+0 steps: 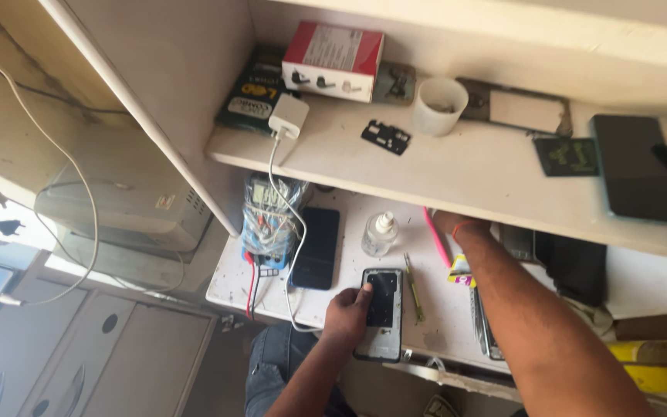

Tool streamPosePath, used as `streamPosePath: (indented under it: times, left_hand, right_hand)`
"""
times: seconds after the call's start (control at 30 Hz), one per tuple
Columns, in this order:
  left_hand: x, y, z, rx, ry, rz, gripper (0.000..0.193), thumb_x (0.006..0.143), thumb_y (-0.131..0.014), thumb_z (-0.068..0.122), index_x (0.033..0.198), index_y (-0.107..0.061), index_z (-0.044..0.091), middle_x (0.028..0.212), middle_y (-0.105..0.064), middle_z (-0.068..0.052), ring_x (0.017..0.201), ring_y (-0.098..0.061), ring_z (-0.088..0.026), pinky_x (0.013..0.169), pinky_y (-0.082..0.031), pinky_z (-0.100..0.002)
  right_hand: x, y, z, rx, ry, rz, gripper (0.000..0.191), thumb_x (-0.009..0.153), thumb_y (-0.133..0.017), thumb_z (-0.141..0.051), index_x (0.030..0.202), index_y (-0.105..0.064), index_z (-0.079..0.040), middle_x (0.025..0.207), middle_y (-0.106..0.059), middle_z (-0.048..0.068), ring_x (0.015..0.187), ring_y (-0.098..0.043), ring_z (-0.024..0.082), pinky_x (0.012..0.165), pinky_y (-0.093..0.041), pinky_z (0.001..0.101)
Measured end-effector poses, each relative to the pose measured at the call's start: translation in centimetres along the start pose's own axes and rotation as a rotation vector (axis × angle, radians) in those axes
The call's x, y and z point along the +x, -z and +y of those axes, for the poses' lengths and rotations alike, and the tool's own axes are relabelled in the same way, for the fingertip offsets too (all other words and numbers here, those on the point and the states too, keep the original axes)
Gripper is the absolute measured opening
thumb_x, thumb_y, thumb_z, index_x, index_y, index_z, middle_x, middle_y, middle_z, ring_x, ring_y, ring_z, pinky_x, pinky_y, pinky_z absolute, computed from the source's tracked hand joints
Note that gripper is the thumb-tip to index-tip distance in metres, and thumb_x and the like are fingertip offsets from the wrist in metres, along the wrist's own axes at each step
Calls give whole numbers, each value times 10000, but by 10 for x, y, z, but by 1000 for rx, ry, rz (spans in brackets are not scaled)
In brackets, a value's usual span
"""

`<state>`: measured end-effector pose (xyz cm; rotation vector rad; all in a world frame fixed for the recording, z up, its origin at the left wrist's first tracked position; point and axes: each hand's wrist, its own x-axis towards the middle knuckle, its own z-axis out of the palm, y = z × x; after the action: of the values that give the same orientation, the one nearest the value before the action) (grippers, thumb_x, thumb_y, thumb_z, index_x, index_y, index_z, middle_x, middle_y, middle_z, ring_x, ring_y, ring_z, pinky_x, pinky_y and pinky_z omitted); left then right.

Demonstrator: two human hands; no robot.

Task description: The person repairs a smartphone at a cluttered workbench. They handle the phone and its separated back cover, manipulate small internal components by hand, and use a screwdriver to work on the exposed internals, with other phones and repair supplies on the bench around them.

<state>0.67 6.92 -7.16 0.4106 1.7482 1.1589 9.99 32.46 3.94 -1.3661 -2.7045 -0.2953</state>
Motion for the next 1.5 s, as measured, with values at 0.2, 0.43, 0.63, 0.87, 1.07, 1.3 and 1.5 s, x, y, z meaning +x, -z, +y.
streamPosePath:
  times: [0.2, 0.43, 0.63, 0.87, 1.07, 1.3, 1.5]
  left_hand:
    - [15, 27, -21, -95, -13, -26, 522, 956, -643, 466, 1067, -762, -30, 871, -758, -108, 793, -637, -158, 786, -529, -331]
    - [21, 39, 4, -100, -22, -8, 542, 953, -660, 484, 1126, -737, -23, 926, -775, -108, 816, -677, -147, 783, -529, -310]
    - [-2, 33, 11, -326, 114, -92, 539, 962, -653, 381, 1232, -641, -86, 938, -721, -159, 769, -747, -279, 638, -658, -414]
    - [-62, 29, -23, -473, -95, -71, 483, 862, -722, 42, 1321, -602, -48, 1027, -763, -152, 812, -752, -217, 678, -643, -352]
    - [-104, 35, -44, -368, -173, 70, 504, 850, -743, 54, 1324, -606, -46, 1060, -772, -147, 878, -733, -197, 744, -583, -322]
    - [-142, 35, -47, 93, -268, 272, 414, 887, -689, 308, 1222, -716, 66, 1093, -793, -136, 1010, -763, -244, 911, -550, -349]
    - [-147, 16, -55, 137, -273, 277, 437, 866, -692, 310, 1227, -702, 64, 1063, -761, -175, 969, -754, -298, 904, -557, -375]
  right_hand:
    - [-57, -19, -41, 605, -349, 77, 222, 874, -750, -298, 931, -773, -85, 979, -791, 143, 918, -740, 305, 841, -587, 425]
    - [-195, -26, 3, 1932, -691, 279, 284, 877, -634, -76, 1161, -642, -56, 893, -657, 96, 739, -663, 199, 656, -557, 352]
    - [-256, -50, 55, 2020, -1103, 27, 187, 906, -596, -222, 1018, -628, -75, 790, -592, 27, 687, -592, 213, 653, -502, 383]
    - [-311, -30, 23, 803, -769, 7, 666, 770, -810, -524, 1161, -669, -3, 742, -674, 118, 772, -668, 304, 723, -506, 417]
    - [-346, 3, -6, 406, -685, -213, 676, 721, -806, -619, 1063, -754, -38, 940, -731, 224, 934, -752, 388, 839, -600, 466]
    - [-356, 22, 5, 482, -727, -200, 699, 618, -937, -523, 976, -721, 38, 907, -746, 229, 868, -757, 342, 816, -599, 415]
    - [-355, 11, 12, 1097, -829, -91, 364, 786, -883, -285, 848, -748, 48, 734, -719, 75, 626, -607, 140, 568, -479, 311]
